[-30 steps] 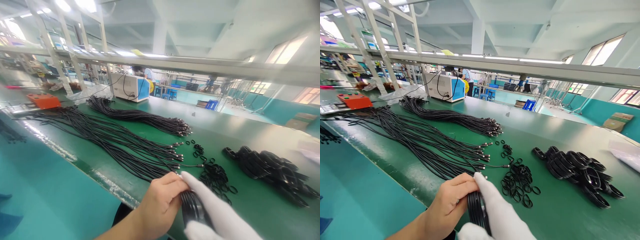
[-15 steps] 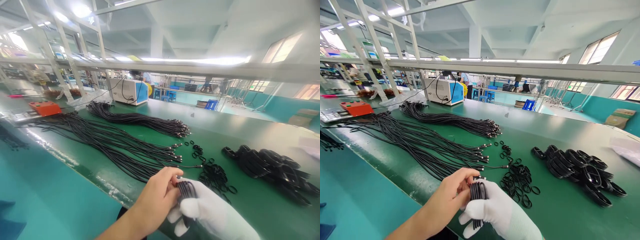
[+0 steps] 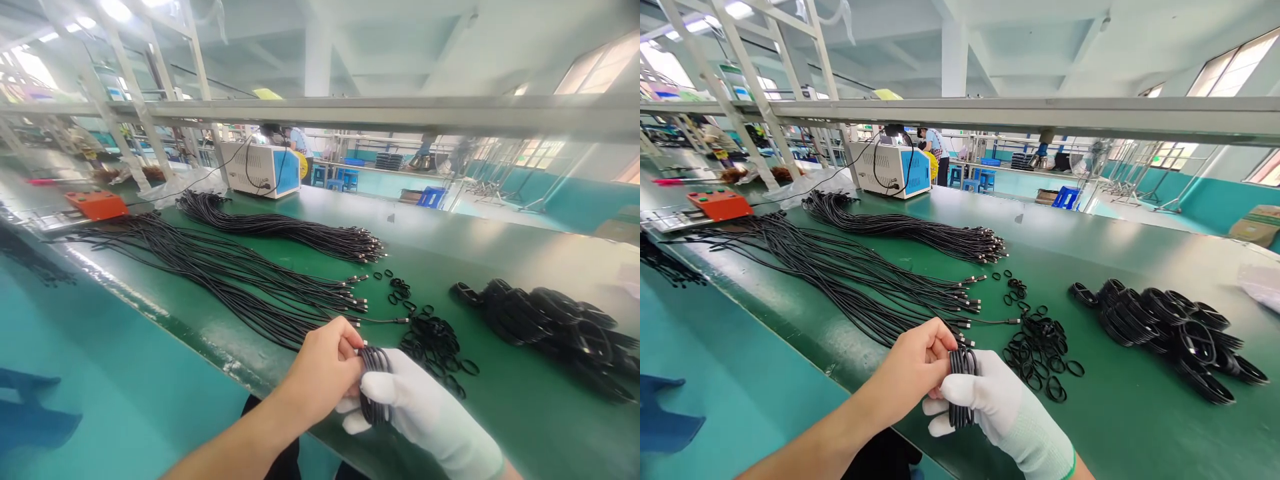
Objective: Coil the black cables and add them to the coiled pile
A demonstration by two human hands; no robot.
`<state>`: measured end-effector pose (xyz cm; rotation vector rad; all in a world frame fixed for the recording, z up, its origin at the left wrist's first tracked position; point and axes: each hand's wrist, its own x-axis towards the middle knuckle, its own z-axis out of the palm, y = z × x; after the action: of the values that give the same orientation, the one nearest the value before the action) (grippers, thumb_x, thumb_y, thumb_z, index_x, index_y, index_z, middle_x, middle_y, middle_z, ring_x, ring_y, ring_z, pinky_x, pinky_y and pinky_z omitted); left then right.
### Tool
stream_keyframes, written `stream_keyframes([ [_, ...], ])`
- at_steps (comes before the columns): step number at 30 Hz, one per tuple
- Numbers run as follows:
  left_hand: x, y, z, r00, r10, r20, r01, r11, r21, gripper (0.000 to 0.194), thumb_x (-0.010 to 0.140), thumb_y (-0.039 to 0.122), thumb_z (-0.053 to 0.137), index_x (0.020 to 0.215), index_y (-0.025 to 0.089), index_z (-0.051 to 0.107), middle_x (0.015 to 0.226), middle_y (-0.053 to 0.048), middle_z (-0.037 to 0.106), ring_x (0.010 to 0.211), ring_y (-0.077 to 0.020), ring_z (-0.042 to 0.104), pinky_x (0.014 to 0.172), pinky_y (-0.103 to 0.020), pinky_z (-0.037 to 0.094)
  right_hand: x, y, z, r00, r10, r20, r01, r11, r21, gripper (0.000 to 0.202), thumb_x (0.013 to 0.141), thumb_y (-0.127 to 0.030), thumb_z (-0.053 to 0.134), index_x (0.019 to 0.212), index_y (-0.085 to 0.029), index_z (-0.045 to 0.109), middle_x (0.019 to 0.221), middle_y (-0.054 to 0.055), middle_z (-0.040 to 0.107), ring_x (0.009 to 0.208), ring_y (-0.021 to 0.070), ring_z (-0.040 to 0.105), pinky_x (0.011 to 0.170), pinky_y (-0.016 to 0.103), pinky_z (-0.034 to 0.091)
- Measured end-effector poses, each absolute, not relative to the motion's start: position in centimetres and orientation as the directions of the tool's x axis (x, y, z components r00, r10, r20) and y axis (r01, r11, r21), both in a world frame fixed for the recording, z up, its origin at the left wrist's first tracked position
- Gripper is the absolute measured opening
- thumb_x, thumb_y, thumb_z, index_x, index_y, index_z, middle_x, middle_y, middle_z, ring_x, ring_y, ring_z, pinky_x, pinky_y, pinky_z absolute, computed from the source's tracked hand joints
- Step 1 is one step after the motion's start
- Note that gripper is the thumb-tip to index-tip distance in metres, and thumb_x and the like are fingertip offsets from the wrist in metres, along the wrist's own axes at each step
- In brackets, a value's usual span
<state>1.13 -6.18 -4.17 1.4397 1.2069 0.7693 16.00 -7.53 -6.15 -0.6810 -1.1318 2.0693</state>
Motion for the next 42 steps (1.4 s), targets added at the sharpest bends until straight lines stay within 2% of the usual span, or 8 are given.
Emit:
stream_keyframes([
  [8, 1.6, -4.5, -5.1, 0.273, 0.960, -0.065, 0.549, -0.100, 0.830, 0.011, 0.067, 0.018, 0.054, 0.077, 0.021, 0.055, 0.064, 0.005, 0.058, 0.057, -0.0112, 0.050, 0.049, -0.020, 0.035, 15.6, -6.9, -6.6, -0.576, 0.804, -0.149, -0.278, -0.364, -0.889, 0.030, 0.068, -0.032, 0.071, 0.081, -0.007, 0.060, 0.067, 0.005, 0.058, 0.047, 0.0104, 0.057, 0.039, 0.017, 0.045],
  [12, 1.2, -4.4, -4.6, 0.305, 0.952, -0.016, 0.551, -0.162, 0.819, 0.010, 0.074, 0.024, 0.055, 0.083, 0.022, 0.058, 0.072, 0.004, 0.061, 0.065, -0.0132, 0.053, 0.056, -0.021, 0.038, 15.6, -6.8, -7.4, -0.498, 0.853, -0.157, -0.382, -0.378, -0.843, 0.028, 0.069, -0.033, 0.068, 0.070, -0.006, 0.059, 0.059, 0.005, 0.058, 0.036, 0.0082, 0.050, 0.031, 0.015, 0.038],
  [17, -0.2, -4.2, -3.8, 0.282, 0.959, 0.006, 0.569, -0.172, 0.804, 0.010, 0.079, 0.032, 0.054, 0.084, 0.023, 0.058, 0.077, 0.003, 0.061, 0.070, -0.0139, 0.055, 0.063, -0.023, 0.041, 18.6, -6.2, -5.7, -0.412, 0.894, -0.174, -0.496, -0.380, -0.780, 0.031, 0.076, -0.030, 0.065, 0.100, -0.012, 0.059, 0.074, 0.006, 0.064, 0.066, 0.0207, 0.065, 0.051, 0.031, 0.055],
  [21, -0.1, -2.7, -3.2, 0.279, 0.958, 0.067, 0.664, -0.243, 0.707, 0.011, 0.083, 0.032, 0.049, 0.082, 0.024, 0.057, 0.075, 0.004, 0.060, 0.069, -0.0140, 0.054, 0.063, -0.024, 0.040, 23.7, -4.8, -2.6, -0.023, 0.994, -0.110, -0.608, -0.101, -0.788, 0.030, 0.076, -0.031, 0.065, 0.101, -0.015, 0.059, 0.081, 0.007, 0.067, 0.093, 0.0295, 0.064, 0.070, 0.040, 0.057],
  [24, 2.3, -0.7, -3.3, 0.423, 0.900, 0.106, 0.670, -0.390, 0.631, 0.011, 0.083, 0.026, 0.047, 0.080, 0.024, 0.057, 0.076, 0.003, 0.061, 0.071, -0.0145, 0.054, 0.064, -0.024, 0.038, 25.9, -3.9, -2.3, 0.154, 0.983, -0.098, -0.618, 0.019, -0.786, 0.030, 0.074, -0.030, 0.068, 0.100, -0.016, 0.060, 0.082, 0.006, 0.067, 0.084, 0.0243, 0.067, 0.066, 0.033, 0.058],
  [28, 7.1, 1.8, -4.6, 0.570, 0.816, 0.095, 0.647, -0.518, 0.560, 0.012, 0.074, 0.015, 0.053, 0.073, 0.023, 0.061, 0.078, 0.003, 0.061, 0.075, -0.0157, 0.055, 0.065, -0.024, 0.036, 25.9, -3.0, -4.1, 0.191, 0.969, -0.156, -0.642, 0.003, -0.767, 0.032, 0.070, -0.029, 0.072, 0.096, -0.016, 0.059, 0.083, 0.006, 0.067, 0.067, 0.0175, 0.066, 0.054, 0.026, 0.056],
  [38, 11.7, 4.2, -7.0, 0.519, 0.855, -0.021, 0.596, -0.343, 0.726, 0.006, 0.067, 0.017, 0.061, 0.062, 0.020, 0.060, 0.068, 0.000, 0.056, 0.072, -0.0183, 0.052, 0.067, -0.028, 0.034, 26.6, -3.0, -4.5, 0.205, 0.966, -0.155, -0.621, 0.005, -0.784, 0.040, 0.070, -0.034, 0.072, 0.102, -0.018, 0.054, 0.091, 0.006, 0.065, 0.079, 0.0219, 0.067, 0.062, 0.032, 0.057],
  [42, 9.5, 4.1, -5.6, 0.498, 0.861, -0.101, 0.448, -0.156, 0.880, 0.011, 0.075, 0.029, 0.053, 0.071, 0.018, 0.055, 0.065, 0.002, 0.050, 0.057, -0.0114, 0.043, 0.054, -0.023, 0.030, 25.4, -3.0, -4.8, 0.232, 0.967, -0.109, -0.474, 0.015, -0.881, 0.037, 0.072, -0.030, 0.070, 0.102, -0.017, 0.052, 0.074, 0.002, 0.064, 0.053, 0.0113, 0.059, 0.042, 0.019, 0.045],
])
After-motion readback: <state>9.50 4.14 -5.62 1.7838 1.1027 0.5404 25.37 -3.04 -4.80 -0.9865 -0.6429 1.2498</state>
